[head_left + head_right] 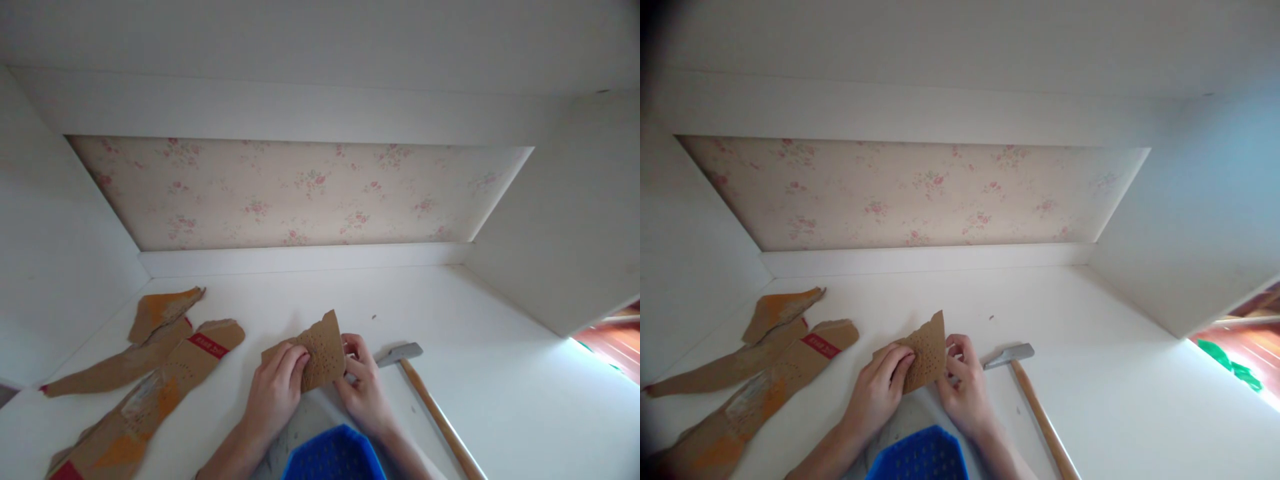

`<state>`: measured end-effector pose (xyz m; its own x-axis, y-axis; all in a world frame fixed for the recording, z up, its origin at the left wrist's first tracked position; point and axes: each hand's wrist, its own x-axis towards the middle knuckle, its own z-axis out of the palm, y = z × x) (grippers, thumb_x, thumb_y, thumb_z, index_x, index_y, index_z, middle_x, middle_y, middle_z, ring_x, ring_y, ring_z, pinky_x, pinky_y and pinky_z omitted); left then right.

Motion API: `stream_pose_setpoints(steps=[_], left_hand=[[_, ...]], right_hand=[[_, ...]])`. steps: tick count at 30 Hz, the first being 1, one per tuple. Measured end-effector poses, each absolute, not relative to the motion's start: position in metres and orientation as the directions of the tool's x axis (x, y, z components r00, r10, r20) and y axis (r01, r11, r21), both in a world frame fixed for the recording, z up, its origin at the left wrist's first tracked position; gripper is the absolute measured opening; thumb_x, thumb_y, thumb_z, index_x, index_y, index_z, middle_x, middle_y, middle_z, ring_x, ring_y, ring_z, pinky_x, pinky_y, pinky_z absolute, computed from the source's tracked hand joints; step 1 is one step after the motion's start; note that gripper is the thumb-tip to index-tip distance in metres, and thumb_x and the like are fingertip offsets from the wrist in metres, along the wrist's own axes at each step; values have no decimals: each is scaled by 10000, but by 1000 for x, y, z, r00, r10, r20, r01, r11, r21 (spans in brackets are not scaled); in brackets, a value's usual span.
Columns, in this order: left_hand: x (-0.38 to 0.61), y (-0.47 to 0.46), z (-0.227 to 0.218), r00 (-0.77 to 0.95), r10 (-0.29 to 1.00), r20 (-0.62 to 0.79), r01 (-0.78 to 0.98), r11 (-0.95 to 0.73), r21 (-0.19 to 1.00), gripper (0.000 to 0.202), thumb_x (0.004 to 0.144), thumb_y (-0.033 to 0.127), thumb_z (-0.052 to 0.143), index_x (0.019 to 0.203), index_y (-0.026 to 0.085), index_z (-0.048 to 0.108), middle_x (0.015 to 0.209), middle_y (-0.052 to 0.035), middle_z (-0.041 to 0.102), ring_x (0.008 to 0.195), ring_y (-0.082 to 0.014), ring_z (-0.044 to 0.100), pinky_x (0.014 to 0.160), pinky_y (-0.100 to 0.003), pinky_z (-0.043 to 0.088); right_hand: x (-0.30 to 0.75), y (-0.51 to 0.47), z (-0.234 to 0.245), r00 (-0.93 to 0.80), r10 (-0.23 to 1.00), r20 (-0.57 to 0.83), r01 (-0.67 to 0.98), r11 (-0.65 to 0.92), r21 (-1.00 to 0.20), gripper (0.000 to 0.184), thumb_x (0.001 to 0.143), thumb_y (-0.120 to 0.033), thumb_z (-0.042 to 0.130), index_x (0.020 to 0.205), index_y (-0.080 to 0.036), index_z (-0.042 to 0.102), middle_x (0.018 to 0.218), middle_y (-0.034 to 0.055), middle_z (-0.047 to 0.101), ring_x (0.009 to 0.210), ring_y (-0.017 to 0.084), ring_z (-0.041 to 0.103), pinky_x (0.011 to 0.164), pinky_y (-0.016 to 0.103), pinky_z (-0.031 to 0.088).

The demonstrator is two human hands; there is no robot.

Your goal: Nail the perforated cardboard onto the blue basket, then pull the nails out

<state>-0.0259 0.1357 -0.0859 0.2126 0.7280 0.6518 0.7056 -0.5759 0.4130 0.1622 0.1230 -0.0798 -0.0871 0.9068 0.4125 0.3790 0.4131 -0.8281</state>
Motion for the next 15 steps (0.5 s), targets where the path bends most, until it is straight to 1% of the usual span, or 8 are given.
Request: stream_pose_setpoints(steps=[1,3,5,6,8,10,12,15], left_hand=[[-26,136,-86,204,733,649,715,-564,412,141,980,235,469,985,229,610,902,-26,701,845,-171,685,784,-284,556],[-27,137,-87,193,750,632,729,-541,419,150,983,236,455,984,233,605,902,-22,699,842,-172,684,778,-286,556],[-27,136,-87,200,767,610,739,-527,419,162,988,235,440,981,234,602,913,-21,697,853,-174,684,773,-285,555],[-27,136,-87,209,771,602,743,-525,414,167,990,235,434,982,234,600,923,-22,696,860,-175,684,774,-285,554],[-27,136,-87,219,773,595,750,-523,404,169,993,238,428,981,231,596,924,-23,693,855,-175,683,776,-285,552],[-27,136,-88,223,776,590,753,-522,402,169,996,242,425,980,229,593,913,-21,690,844,-173,682,777,-285,548],[-27,136,-89,222,780,585,752,-519,407,173,999,245,419,974,230,590,903,-21,688,841,-172,680,774,-284,543],[-26,137,-91,211,790,576,753,-507,419,180,1000,240,411,976,235,589,904,-22,686,845,-174,677,762,-282,537]], right_hand=[[164,122,-79,-53,910,412,379,400,-834,206,919,-253,521,786,-205,670,1027,84,541,896,211,563,751,295,487],[168,120,-77,-8,917,400,375,373,-849,311,995,-309,385,837,-203,631,886,54,542,816,196,556,724,296,462],[170,118,-78,-43,927,374,371,362,-855,392,1025,-360,282,860,-204,601,748,10,528,703,175,544,658,279,435],[170,118,-78,-92,929,358,374,365,-853,396,1018,-399,301,834,-204,593,684,-11,511,638,162,524,607,266,410],[167,117,-80,-195,926,323,396,376,-838,362,961,-460,456,734,-204,573,604,-41,475,547,135,469,530,252,338],[163,117,-81,-254,922,292,428,378,-821,350,913,-431,568,652,-198,548,581,-51,454,513,111,417,510,255,276],[159,117,-80,-267,924,274,452,371,-811,351,935,-381,548,639,-193,545,583,-54,437,512,101,385,516,261,249],[157,117,-80,-264,930,254,461,353,-814,387,968,-358,482,622,-192,532,592,-52,425,532,101,377,523,260,251]])
